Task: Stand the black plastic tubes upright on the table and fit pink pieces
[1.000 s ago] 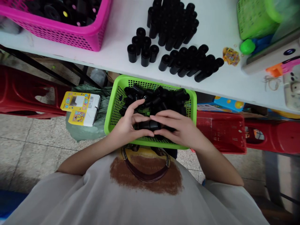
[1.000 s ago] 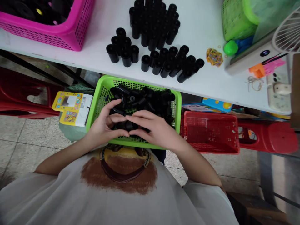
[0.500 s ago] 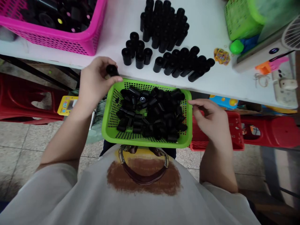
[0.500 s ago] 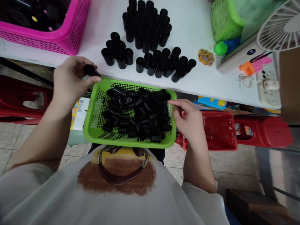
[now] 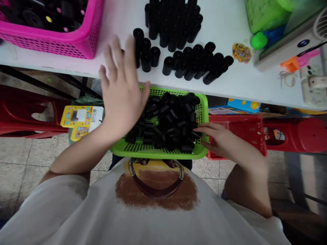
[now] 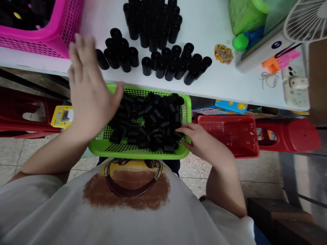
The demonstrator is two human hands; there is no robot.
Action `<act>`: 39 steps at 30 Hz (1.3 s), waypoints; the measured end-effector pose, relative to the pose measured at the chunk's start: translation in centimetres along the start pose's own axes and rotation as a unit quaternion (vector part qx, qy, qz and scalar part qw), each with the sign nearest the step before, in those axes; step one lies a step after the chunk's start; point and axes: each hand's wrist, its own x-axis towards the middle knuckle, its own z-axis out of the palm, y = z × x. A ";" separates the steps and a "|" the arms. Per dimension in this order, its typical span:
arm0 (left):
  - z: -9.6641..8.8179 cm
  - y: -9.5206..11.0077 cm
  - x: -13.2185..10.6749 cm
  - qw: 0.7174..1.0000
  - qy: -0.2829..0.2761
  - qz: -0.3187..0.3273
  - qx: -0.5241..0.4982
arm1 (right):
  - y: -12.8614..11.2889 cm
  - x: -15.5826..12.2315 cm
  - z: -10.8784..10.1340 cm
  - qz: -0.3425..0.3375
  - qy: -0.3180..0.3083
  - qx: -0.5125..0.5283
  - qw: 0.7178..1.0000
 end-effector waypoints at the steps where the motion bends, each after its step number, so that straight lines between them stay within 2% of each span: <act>1: 0.3 1.0 -0.7 0.998 -0.039 0.040 0.002 | -0.1 0.3 0.7 0.014 -0.016 -0.008 1.000; 3: 1.8 2.6 -2.0 0.974 -0.182 0.133 -0.013 | -0.3 1.2 1.9 0.037 -0.034 -0.015 0.999; 5: 4.2 3.5 -3.5 0.916 -0.345 0.201 -0.027 | -0.5 2.0 2.5 0.041 -0.039 -0.002 0.998; 6: 5.4 3.8 -4.3 0.888 -0.403 0.219 -0.032 | -0.5 2.2 2.5 0.039 -0.035 0.006 0.999; 8: 7.6 4.2 -5.8 0.862 -0.452 0.223 -0.048 | -0.3 2.2 2.2 0.037 -0.011 0.018 0.999; 11: 9.4 4.6 -7.1 0.864 -0.466 0.174 -0.070 | 0.2 1.7 2.0 0.034 0.020 0.031 0.999; 16: 10.1 5.2 -7.7 0.863 -0.477 0.132 -0.099 | -0.1 1.3 2.4 0.011 0.015 0.084 0.996; 19: 10.5 4.8 -9.1 0.874 -0.452 0.130 -0.120 | -0.8 0.9 2.3 0.052 0.057 0.127 0.989; 21: 10.7 4.0 -10.2 0.880 -0.430 0.154 -0.134 | -1.1 0.6 2.3 0.094 0.110 0.178 0.973; 24: 11.0 2.7 -11.2 0.877 -0.409 0.204 -0.149 | -0.8 0.2 2.8 0.136 0.235 0.256 0.928; 26: 11.1 2.2 -11.2 0.869 -0.410 0.230 -0.154 | -0.5 0.2 3.3 0.149 0.306 0.277 0.899; 28: 11.1 2.0 -10.9 0.859 -0.422 0.248 -0.150 | -0.3 0.2 3.7 0.152 0.341 0.281 0.884; 31: 11.0 2.2 -10.1 0.846 -0.441 0.274 -0.126 | -0.7 0.2 3.8 0.136 0.344 0.269 0.889; 33: 10.8 2.4 -9.5 0.849 -0.438 0.267 -0.127 | -1.4 -0.1 3.5 0.130 0.335 0.251 0.899; 35: 10.5 2.5 -8.6 0.865 -0.419 0.217 -0.173 | -2.2 -0.5 3.1 0.125 0.321 0.254 0.904; 37: 10.3 2.3 -7.4 0.872 -0.384 0.149 -0.265 | -3.0 -0.8 2.9 0.111 0.306 0.288 0.901; 39: 10.0 2.0 -6.2 0.855 -0.345 0.091 -0.375 | -3.8 -0.9 3.1 0.094 0.288 0.325 0.896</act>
